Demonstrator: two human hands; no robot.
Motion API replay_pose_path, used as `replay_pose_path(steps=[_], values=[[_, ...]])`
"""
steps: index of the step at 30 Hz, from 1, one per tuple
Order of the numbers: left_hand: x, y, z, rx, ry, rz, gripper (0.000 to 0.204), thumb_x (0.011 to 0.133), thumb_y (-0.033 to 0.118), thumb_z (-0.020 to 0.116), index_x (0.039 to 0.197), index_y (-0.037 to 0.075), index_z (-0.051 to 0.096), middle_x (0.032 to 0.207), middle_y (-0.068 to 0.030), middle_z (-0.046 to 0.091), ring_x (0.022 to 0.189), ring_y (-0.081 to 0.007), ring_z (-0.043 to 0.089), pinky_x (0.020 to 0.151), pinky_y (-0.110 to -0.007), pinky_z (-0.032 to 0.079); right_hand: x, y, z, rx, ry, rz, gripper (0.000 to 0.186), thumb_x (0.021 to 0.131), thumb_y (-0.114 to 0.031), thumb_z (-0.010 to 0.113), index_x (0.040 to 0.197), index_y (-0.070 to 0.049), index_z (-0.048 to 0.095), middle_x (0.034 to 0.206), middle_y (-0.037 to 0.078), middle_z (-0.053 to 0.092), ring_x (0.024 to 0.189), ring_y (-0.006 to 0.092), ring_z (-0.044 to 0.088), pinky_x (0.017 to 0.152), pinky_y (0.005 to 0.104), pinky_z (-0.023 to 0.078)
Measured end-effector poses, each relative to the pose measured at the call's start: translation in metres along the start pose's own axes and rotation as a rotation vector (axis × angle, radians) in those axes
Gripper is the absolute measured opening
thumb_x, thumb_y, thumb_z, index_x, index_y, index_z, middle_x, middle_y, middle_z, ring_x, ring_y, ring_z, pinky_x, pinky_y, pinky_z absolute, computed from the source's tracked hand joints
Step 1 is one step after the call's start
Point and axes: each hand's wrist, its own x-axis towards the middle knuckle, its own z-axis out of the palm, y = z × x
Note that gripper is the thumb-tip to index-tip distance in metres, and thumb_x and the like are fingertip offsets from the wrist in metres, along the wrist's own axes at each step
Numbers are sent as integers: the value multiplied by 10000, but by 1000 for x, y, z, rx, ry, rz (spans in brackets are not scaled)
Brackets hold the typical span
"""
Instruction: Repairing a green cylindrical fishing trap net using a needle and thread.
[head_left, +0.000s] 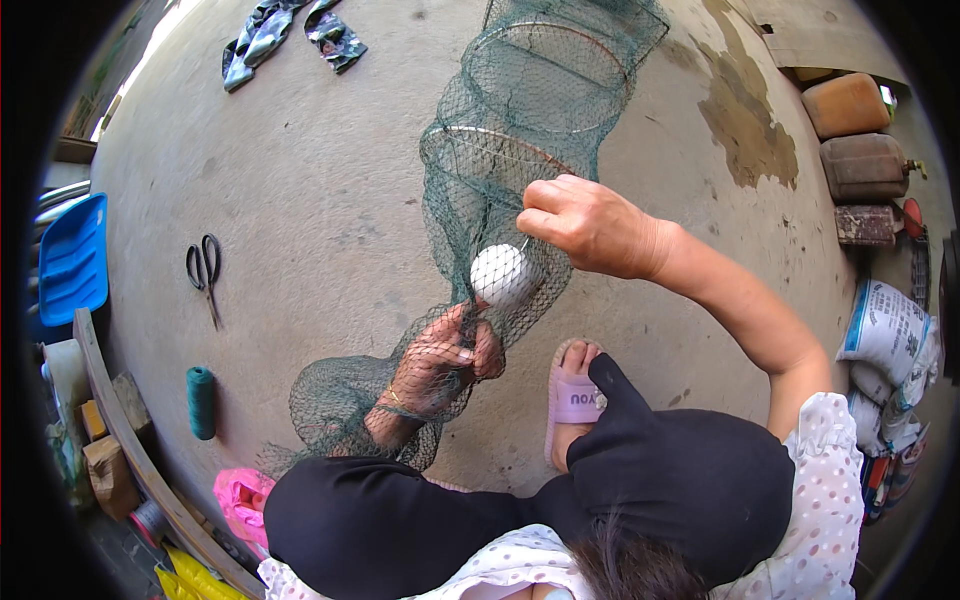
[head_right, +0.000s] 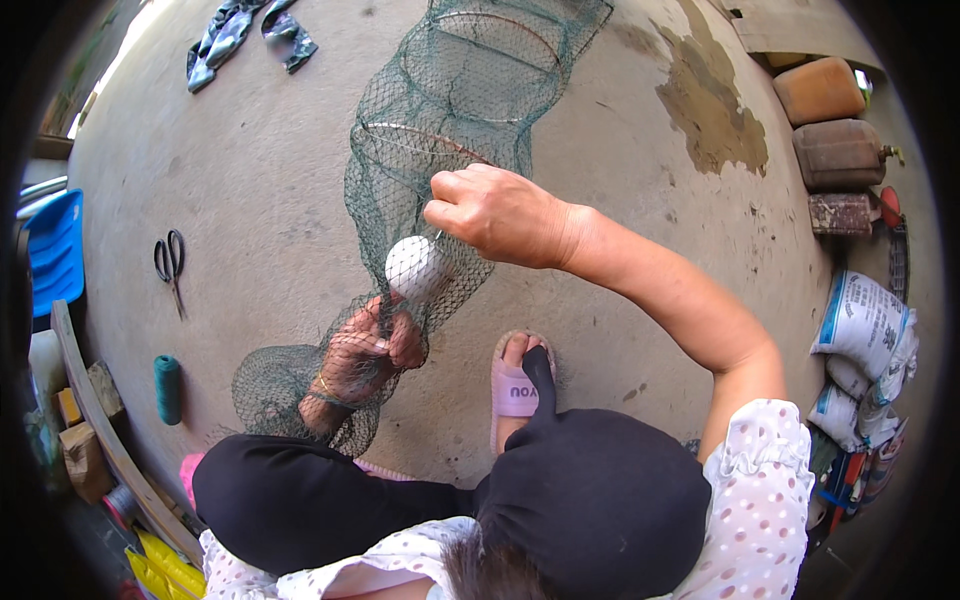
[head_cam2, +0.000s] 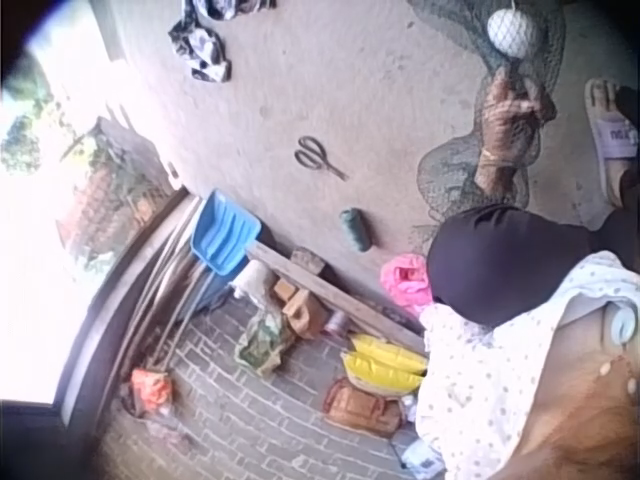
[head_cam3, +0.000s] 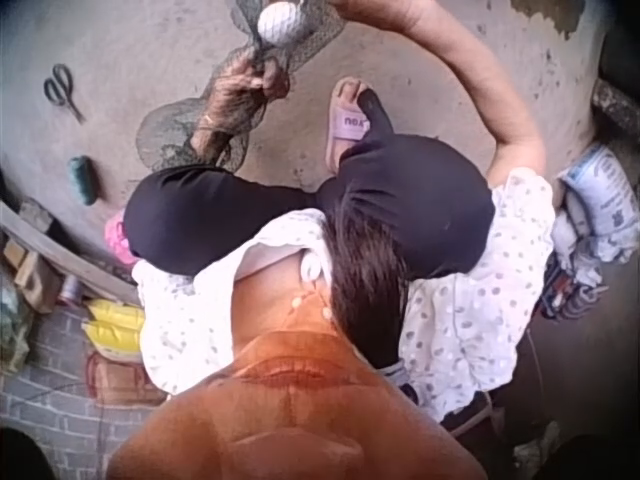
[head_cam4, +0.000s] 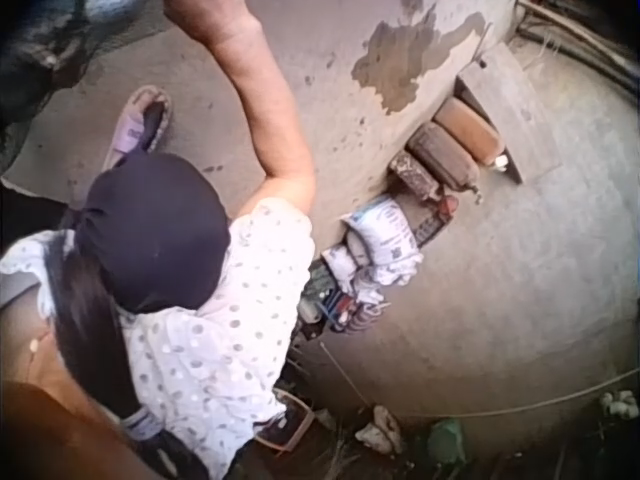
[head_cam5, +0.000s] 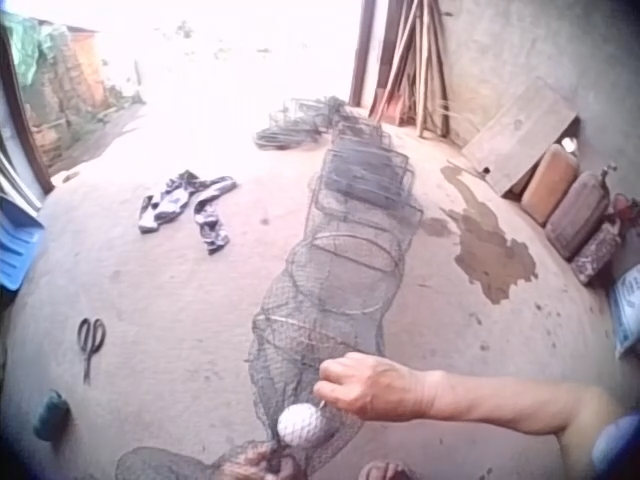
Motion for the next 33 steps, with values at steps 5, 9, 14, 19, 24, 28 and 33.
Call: replay_pose_path(steps=[5, 9, 14, 19, 24, 28, 33], values=[[-3, -5, -3, -128, -42, -13, 579, 766, 117, 652, 1301, 117, 428, 703, -38, 465, 651, -159, 432, 646, -316, 332, 1, -5, -20, -82, -42, -21, 70, 752, -39, 586, 769, -58, 521, 801, 74, 508, 779, 223, 582, 730, 352, 483], [-4, -7, -11, -215, -71, -59, 570, 768, 127, 645, 1291, 124, 419, 701, -37, 462, 647, -160, 422, 644, -318, 324, 4, -6, -32, -103, -69, -42, 73, 762, -39, 585, 735, -62, 521, 792, 73, 497, 770, 217, 579, 732, 359, 484], [-1, -8, -12, -134, -106, -89, 602, 753, 110, 628, 1310, 109, 402, 708, -41, 462, 654, -163, 419, 652, -310, 319, 6, 3, -32, -54, -62, -69, 76, 759, -22, 585, 732, -55, 521, 799, 80, 495, 764, 222, 578, 728, 359, 486], [-3, -9, 5, -30, -128, -74, 519, 828, 161, 571, 1320, 121, 412, 712, -40, 475, 650, -162, 423, 645, -308, 322, 8, 9, -27, 25, -64, -79, 92, 734, 32, 585, 737, -34, 520, 824, 95, 511, 780, 244, 591, 732, 364, 497], [-3, -16, -10, 74, -136, -2, 515, 825, 180, 609, 1304, 94, 437, 715, -46, 493, 659, -169, 439, 645, -323, 331, 6, 6, -16, 146, -97, -56, 128, 706, 85, 570, 769, -24, 545, 865, 116, 549, 807, 280, 623, 718, 394, 524], [-3, -11, 0, 26, -71, -73, 610, 755, 131, 662, 1317, 76, 432, 729, -58, 501, 685, -179, 454, 660, -334, 344, -1, 10, -12, 211, -98, -1, 147, 707, 99, 562, 792, -22, 566, 848, 113, 562, 786, 290, 631, 694, 392, 533], [-4, -7, 4, 23, -53, -69, 616, 744, 113, 671, 1312, 74, 436, 739, -57, 504, 691, -182, 461, 663, -335, 349, -1, 12, -15, 204, -106, 52, 143, 728, 101, 555, 801, -20, 572, 839, 108, 576, 770, 292, 633, 680, 373, 532]])
